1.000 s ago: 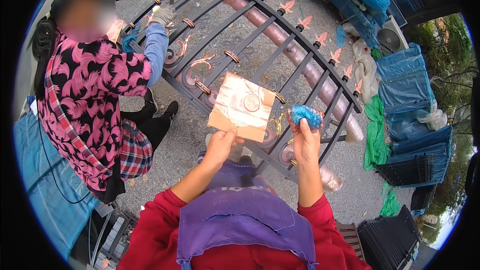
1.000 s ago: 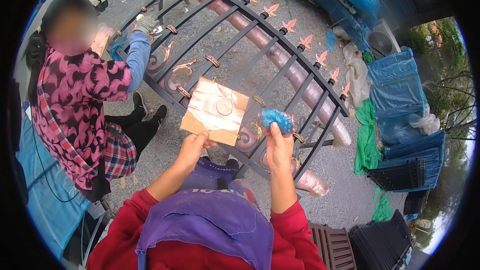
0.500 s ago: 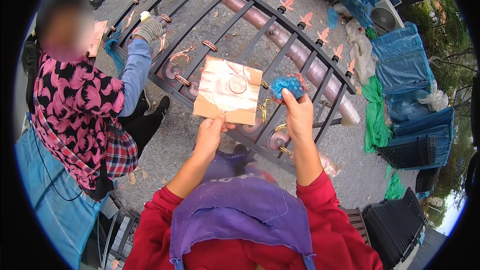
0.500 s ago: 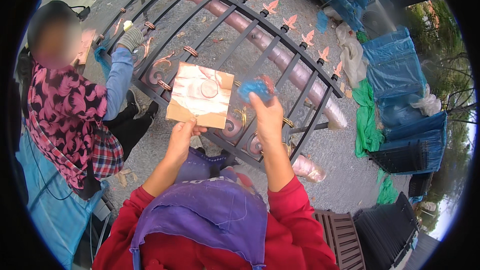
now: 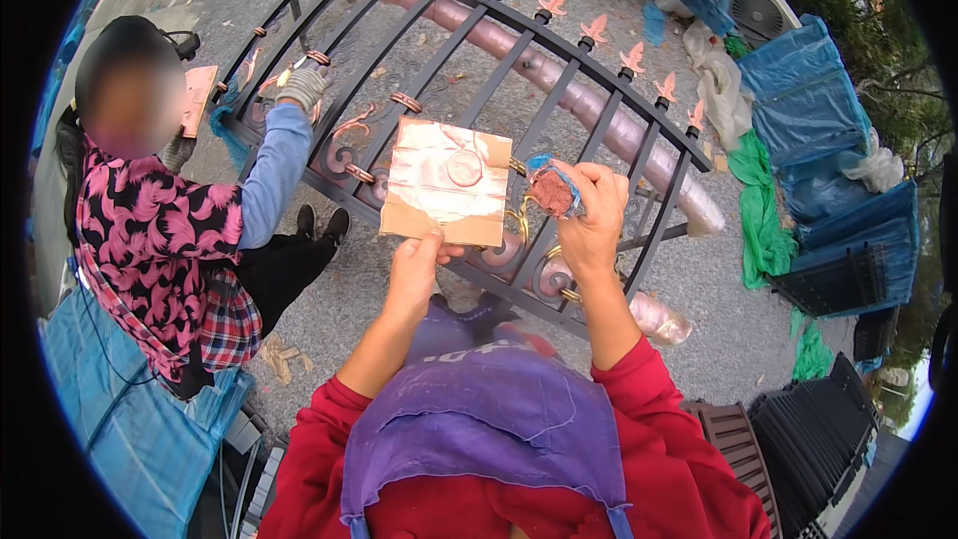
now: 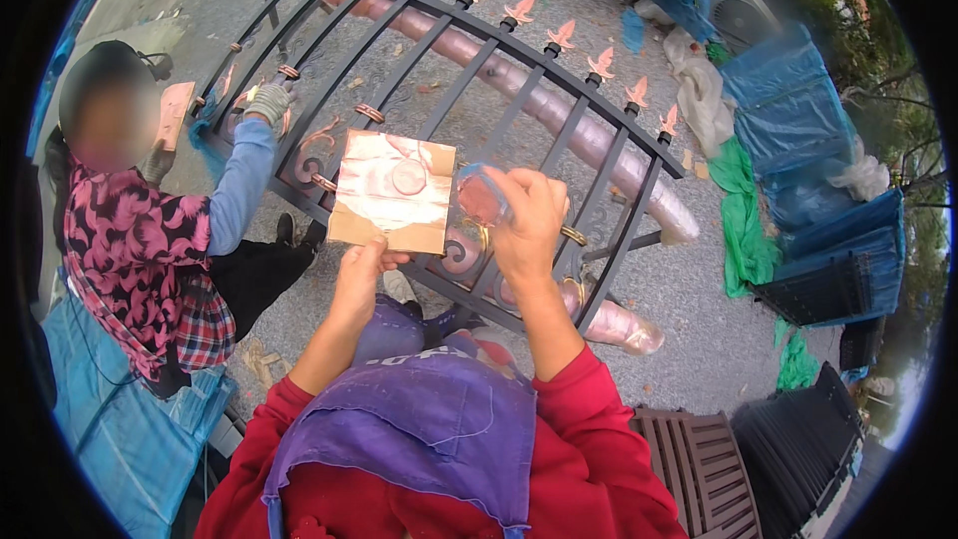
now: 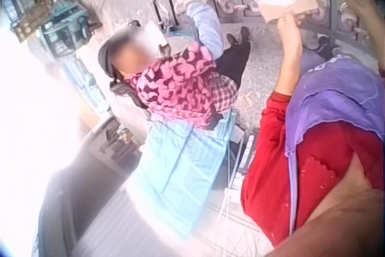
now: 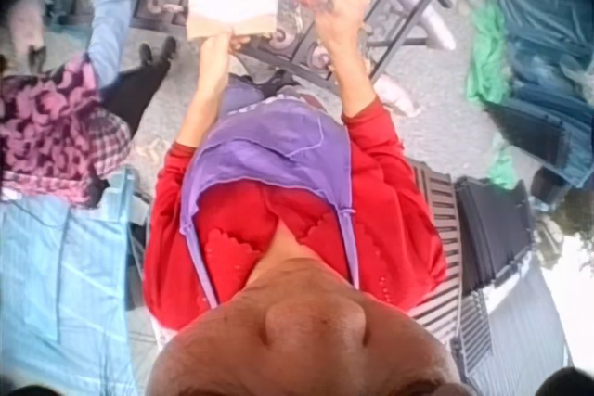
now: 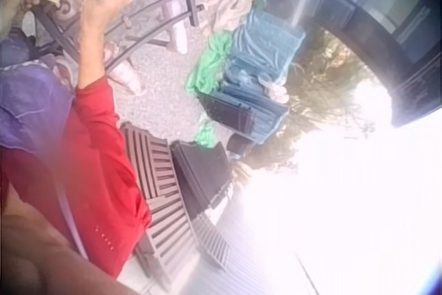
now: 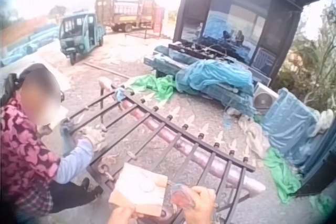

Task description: The person applies copper-colored paint to the ornate metalwork of a gate using a cloth. They hold a cardboard reference sample in the other hand and repeatedly rub the cloth over the gate's decorative elements. The person briefly walks away to dip the cloth in a paint container before returning to continue painting.

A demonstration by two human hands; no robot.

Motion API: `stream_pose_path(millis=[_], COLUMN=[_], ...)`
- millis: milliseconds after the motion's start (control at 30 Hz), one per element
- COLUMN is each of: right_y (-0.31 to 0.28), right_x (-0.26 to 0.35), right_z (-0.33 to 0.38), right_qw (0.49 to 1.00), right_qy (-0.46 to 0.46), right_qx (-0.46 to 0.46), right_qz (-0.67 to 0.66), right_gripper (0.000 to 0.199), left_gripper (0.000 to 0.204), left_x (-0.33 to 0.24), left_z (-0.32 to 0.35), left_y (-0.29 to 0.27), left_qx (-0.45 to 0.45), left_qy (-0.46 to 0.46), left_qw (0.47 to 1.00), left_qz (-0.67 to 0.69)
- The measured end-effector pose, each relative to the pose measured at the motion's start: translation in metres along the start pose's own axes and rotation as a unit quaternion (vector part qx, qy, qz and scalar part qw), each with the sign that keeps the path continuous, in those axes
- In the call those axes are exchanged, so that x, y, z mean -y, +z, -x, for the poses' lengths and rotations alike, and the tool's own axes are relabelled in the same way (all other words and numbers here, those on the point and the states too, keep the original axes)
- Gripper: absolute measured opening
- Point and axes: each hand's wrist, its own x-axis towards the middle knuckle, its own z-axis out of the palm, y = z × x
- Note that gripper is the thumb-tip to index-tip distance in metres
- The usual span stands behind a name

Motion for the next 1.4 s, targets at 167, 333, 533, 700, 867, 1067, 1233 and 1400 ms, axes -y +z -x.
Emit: stream_pose_path(millis=[167, 333, 533, 700, 867, 1067, 1233, 1400], right_y=[0.004, 0.005, 0.017, 0.031, 0.044, 0.055, 0.063, 0.071], right_x=[0.0, -0.013, -0.012, 0.004, 0.018, 0.056, 0.065, 0.068], right_z=[0.001, -0.003, -0.007, -0.012, -0.011, -0.01, -0.008, -0.007], right_qw=[0.8, 0.635, 0.57, 0.591, 0.61, 0.787, 0.914, 0.977], right_qy=[0.312, 0.379, 0.41, 0.407, 0.402, 0.317, 0.237, 0.079], right_qx=[0.03, 0.079, 0.131, 0.131, 0.128, 0.034, 0.05, 0.094], right_qz=[-0.512, -0.669, -0.7, -0.684, -0.671, -0.527, -0.325, -0.173], right_gripper=[0.029, 0.033, 0.037, 0.038, 0.034, 0.028, 0.027, 0.025], left_gripper=[0.033, 0.035, 0.039, 0.036, 0.039, 0.041, 0.041, 0.043], left_x=[-0.004, -0.018, -0.022, -0.037, -0.051, -0.05, -0.065, -0.065], left_z=[0.004, 0.011, 0.01, 0.012, 0.016, 0.016, 0.02, 0.023], left_y=[0.007, 0.007, -0.003, -0.019, -0.034, -0.051, -0.057, -0.061], left_qx=[-0.01, -0.009, -0.016, 0.015, 0.013, -0.008, -0.005, -0.008], left_qy=[0.0, 0.006, 0.014, -0.016, -0.005, 0.021, 0.012, 0.02], left_qw=[1.0, 0.999, 0.998, 0.994, 0.994, 0.99, 0.986, 0.988], left_qz=[0.0, -0.045, -0.061, -0.105, -0.113, -0.14, -0.165, -0.152])
